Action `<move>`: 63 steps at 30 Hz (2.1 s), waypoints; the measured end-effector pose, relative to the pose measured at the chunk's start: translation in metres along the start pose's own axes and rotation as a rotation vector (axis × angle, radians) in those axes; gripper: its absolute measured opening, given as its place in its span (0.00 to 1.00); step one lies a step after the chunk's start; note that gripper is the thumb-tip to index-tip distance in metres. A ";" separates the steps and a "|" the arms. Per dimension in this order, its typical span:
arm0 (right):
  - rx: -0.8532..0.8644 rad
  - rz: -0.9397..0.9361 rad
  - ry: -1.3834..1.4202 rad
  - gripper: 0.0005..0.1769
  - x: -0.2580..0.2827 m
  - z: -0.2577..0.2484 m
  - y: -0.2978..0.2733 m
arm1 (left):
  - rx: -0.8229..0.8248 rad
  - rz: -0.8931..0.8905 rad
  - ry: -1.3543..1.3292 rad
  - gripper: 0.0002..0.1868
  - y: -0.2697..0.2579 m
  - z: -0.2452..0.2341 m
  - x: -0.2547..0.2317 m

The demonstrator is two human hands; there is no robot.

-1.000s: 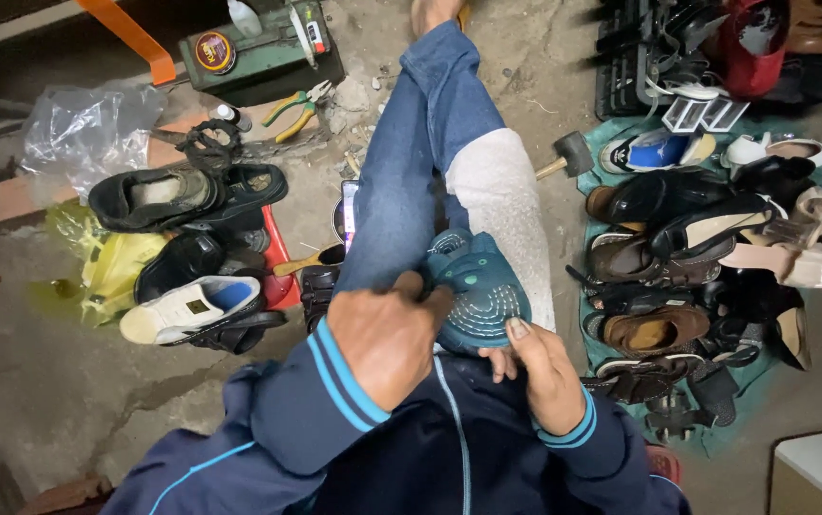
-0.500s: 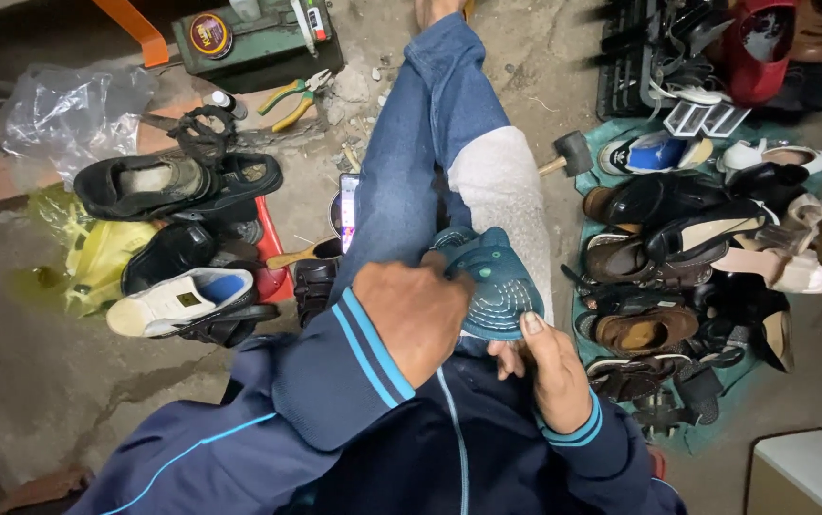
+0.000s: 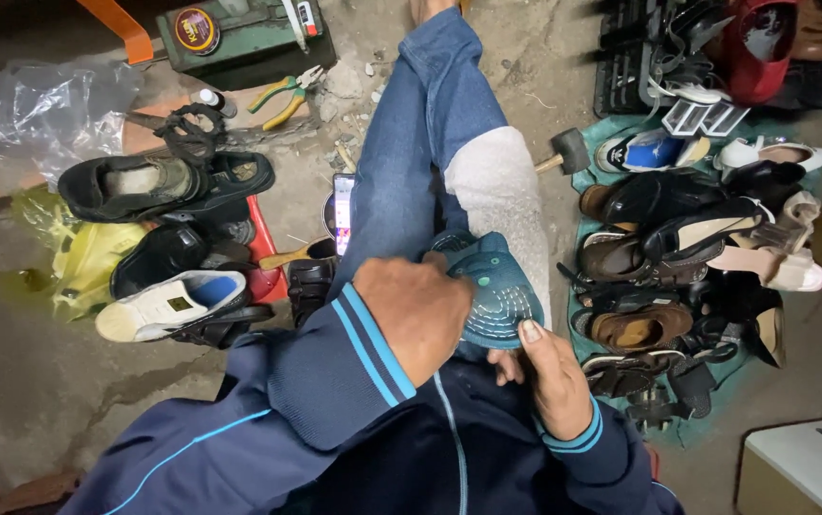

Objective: The person sits on the floor and sews the sole of a blue slipper using a needle and thread. They repeatedly push the needle through the sole and pull the thread to stitch the shoe while it rests on their lap.

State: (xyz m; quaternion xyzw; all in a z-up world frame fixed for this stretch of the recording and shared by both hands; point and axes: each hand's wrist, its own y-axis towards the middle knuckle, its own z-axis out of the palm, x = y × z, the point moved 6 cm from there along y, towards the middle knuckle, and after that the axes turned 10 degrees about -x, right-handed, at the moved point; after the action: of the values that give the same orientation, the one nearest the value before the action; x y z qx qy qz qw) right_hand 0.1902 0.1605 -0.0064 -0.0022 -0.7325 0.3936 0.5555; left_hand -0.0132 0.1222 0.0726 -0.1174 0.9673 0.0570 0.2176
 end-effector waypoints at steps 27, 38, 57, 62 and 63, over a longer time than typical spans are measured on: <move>-0.086 0.073 0.072 0.33 -0.021 -0.017 0.000 | -0.032 0.026 0.028 0.06 -0.002 0.011 -0.005; -0.070 -0.018 -0.021 0.31 -0.004 -0.008 -0.006 | -0.064 0.030 0.037 0.07 -0.007 0.013 -0.015; -0.222 -0.705 -0.991 0.09 0.069 0.036 -0.016 | -0.023 -0.071 0.037 0.15 -0.067 0.019 -0.013; -0.270 -0.757 -0.968 0.08 0.072 0.047 -0.025 | -0.010 -0.105 -0.122 0.12 -0.067 0.015 0.004; -0.303 -0.764 -0.965 0.08 0.071 0.047 -0.026 | -0.011 -0.108 -0.147 0.12 -0.065 0.014 0.007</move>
State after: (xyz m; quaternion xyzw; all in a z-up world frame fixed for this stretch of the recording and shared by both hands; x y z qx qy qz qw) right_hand 0.1363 0.1470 0.0627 0.3586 -0.8971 0.0163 0.2576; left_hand 0.0029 0.0601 0.0534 -0.1658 0.9406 0.0590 0.2903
